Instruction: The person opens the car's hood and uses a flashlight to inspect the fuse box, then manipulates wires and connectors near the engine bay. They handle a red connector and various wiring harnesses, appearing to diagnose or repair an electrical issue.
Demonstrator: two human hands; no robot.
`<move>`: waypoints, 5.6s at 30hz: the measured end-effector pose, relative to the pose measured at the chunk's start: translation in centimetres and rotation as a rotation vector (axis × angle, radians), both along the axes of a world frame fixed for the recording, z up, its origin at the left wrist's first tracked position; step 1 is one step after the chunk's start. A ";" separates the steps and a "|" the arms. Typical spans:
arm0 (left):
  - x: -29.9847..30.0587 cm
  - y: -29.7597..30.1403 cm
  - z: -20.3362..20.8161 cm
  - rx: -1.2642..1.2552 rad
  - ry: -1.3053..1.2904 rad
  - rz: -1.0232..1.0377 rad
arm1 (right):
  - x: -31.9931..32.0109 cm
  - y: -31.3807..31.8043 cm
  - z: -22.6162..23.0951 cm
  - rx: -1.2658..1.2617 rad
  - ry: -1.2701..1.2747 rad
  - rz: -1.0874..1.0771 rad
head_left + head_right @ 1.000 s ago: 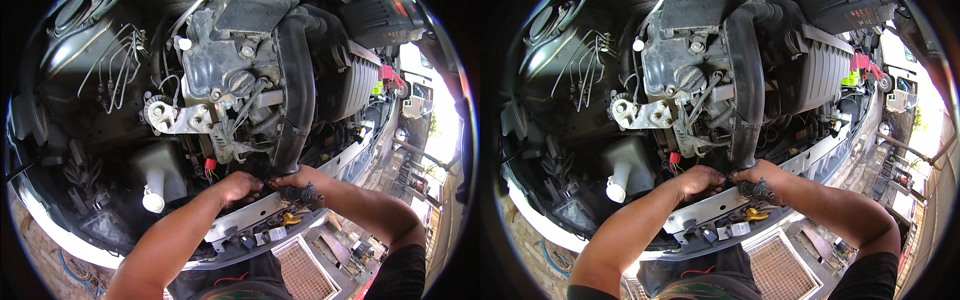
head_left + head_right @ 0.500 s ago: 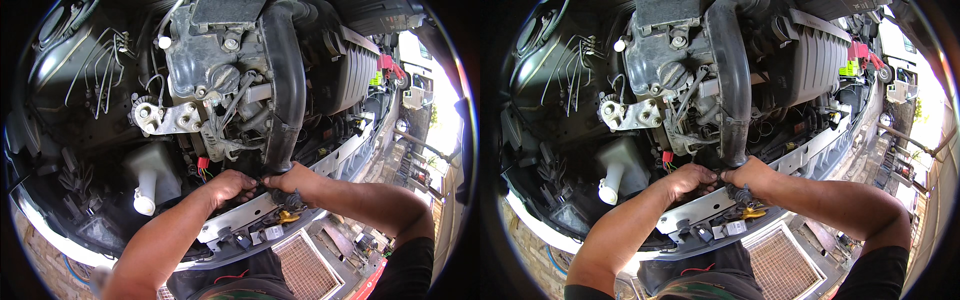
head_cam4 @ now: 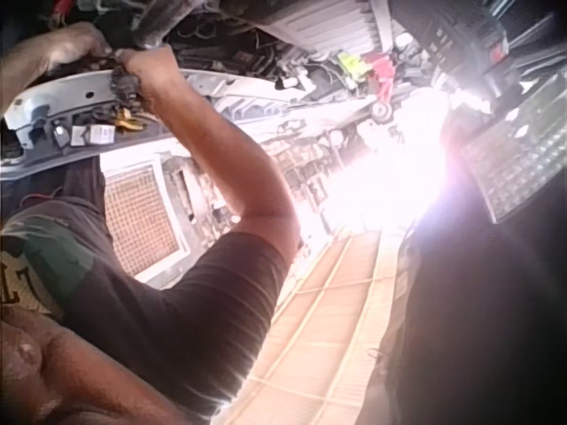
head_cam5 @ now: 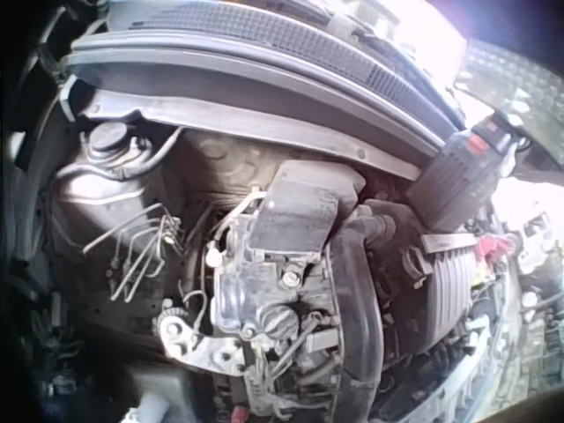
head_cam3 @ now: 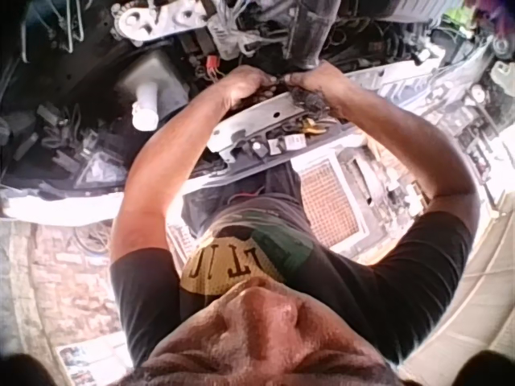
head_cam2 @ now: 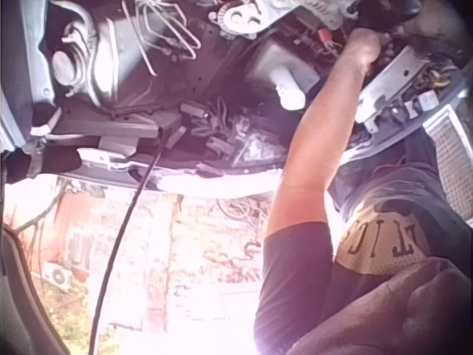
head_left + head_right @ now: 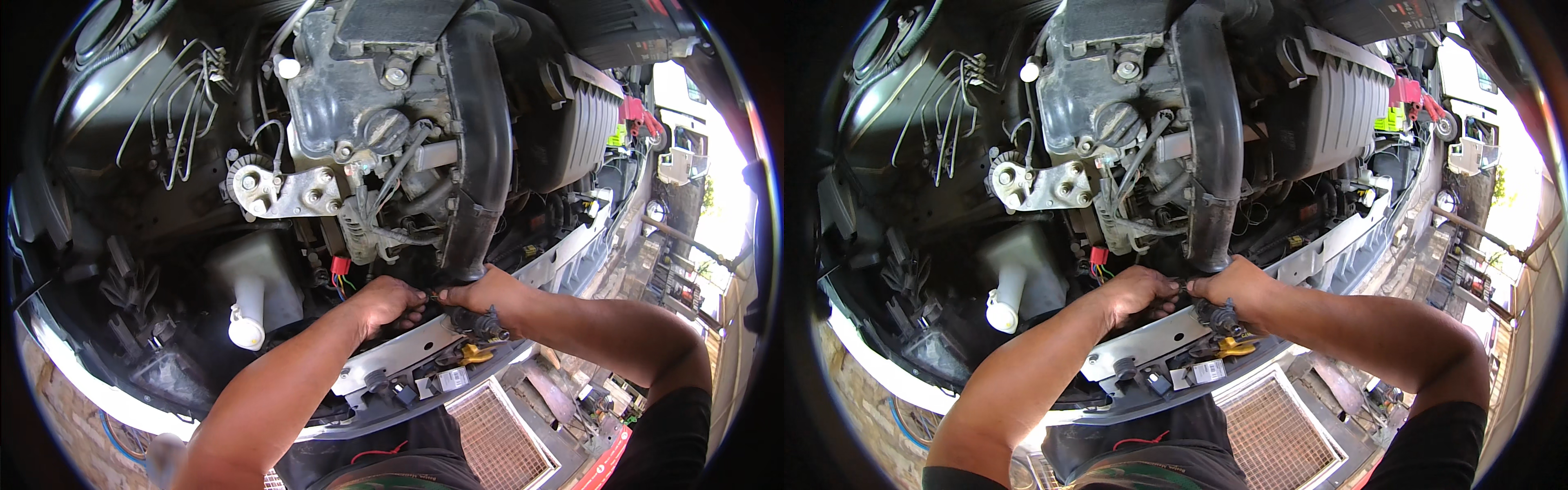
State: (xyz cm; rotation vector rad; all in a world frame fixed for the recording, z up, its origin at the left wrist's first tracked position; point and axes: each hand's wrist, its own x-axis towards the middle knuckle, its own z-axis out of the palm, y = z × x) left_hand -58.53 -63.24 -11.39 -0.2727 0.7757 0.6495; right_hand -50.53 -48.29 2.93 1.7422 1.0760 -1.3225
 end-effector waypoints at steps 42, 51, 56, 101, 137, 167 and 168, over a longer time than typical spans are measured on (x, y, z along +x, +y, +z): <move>-0.8 0.5 -1.0 0.282 0.088 -0.178 | 1.9 0.9 1.5 -0.153 0.164 0.008; -1.1 0.4 -0.8 0.699 0.625 -0.449 | 14.6 1.1 21.1 0.095 0.840 -0.132; -0.8 1.5 -0.2 0.769 0.787 -0.612 | 27.0 -5.7 26.5 0.564 1.189 -0.404; 46.6 24.3 18.5 0.321 1.590 -0.205 | 99.3 19.2 12.1 1.159 0.271 -0.066; 67.6 58.9 20.7 -0.437 2.268 0.706 | 36.6 78.1 10.5 1.194 0.980 1.747; 71.8 73.7 16.4 -1.200 1.944 1.154 | 23.9 65.7 15.3 0.350 2.408 1.510; 70.9 73.4 16.5 -1.158 2.018 1.129 | 20.3 66.8 16.1 0.300 1.951 1.369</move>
